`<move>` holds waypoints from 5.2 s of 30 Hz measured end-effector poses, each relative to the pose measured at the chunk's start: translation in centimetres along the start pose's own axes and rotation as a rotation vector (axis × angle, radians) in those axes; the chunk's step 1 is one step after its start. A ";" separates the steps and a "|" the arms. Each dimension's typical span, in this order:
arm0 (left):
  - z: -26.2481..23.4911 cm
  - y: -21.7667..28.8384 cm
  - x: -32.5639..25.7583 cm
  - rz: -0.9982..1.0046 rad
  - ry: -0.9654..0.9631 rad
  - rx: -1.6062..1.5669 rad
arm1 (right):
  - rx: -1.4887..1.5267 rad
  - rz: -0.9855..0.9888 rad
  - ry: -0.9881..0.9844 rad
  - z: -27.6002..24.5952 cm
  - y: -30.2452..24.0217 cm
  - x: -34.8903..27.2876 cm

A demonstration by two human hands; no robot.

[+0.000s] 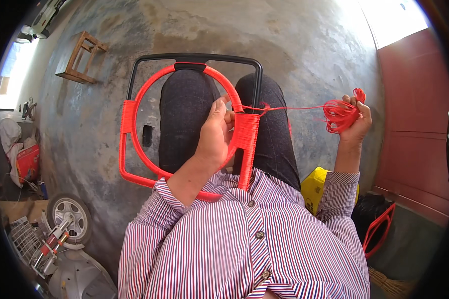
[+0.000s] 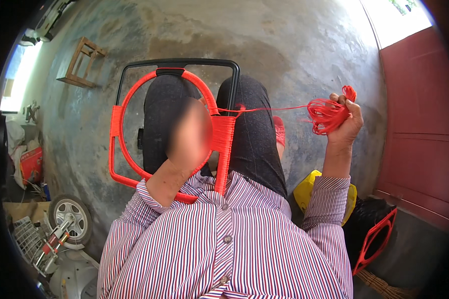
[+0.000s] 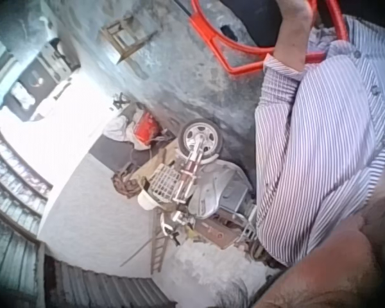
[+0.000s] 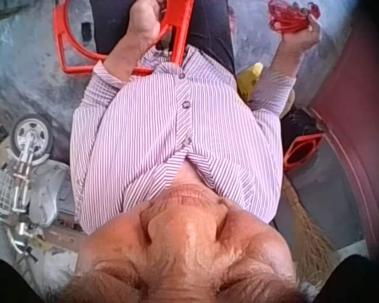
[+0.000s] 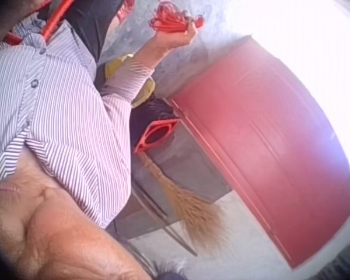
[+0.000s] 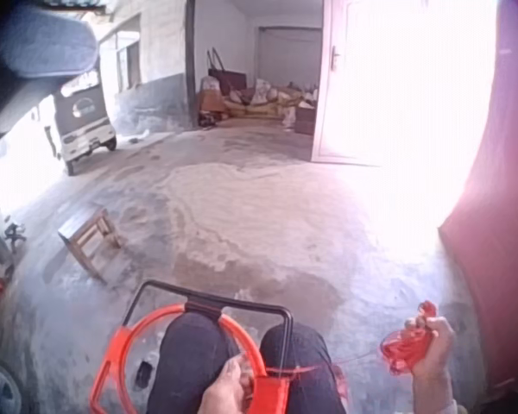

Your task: Wrapping red plastic cord around a black circular frame as part of a furniture manufacturing process.

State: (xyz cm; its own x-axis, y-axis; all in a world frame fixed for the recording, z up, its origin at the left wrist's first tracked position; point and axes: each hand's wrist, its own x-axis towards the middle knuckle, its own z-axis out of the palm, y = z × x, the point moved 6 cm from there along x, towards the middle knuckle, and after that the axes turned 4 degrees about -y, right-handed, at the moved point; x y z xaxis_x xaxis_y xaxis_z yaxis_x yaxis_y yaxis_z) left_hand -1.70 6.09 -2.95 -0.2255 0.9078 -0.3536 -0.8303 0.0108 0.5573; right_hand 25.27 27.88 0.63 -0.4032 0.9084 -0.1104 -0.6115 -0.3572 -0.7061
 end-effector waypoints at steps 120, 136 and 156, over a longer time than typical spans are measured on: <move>-0.5 -0.5 0.2 -0.109 -0.062 -0.106 | -0.379 0.354 0.041 -0.6 11.7 -5.6; 0.5 0.0 -0.2 -0.104 -0.029 -0.081 | -0.917 0.283 -0.016 0.5 11.3 -5.4; -0.1 -0.3 0.1 -0.128 -0.034 -0.132 | -0.980 0.319 -0.374 9.9 13.7 -5.1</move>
State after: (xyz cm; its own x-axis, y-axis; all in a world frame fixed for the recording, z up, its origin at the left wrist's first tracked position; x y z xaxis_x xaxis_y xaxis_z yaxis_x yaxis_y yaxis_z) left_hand -1.56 6.14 -3.20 -0.0987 0.9161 -0.3887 -0.9111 0.0739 0.4055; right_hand 12.19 16.16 -1.54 -0.7288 0.6228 -0.2844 0.2976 -0.0859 -0.9508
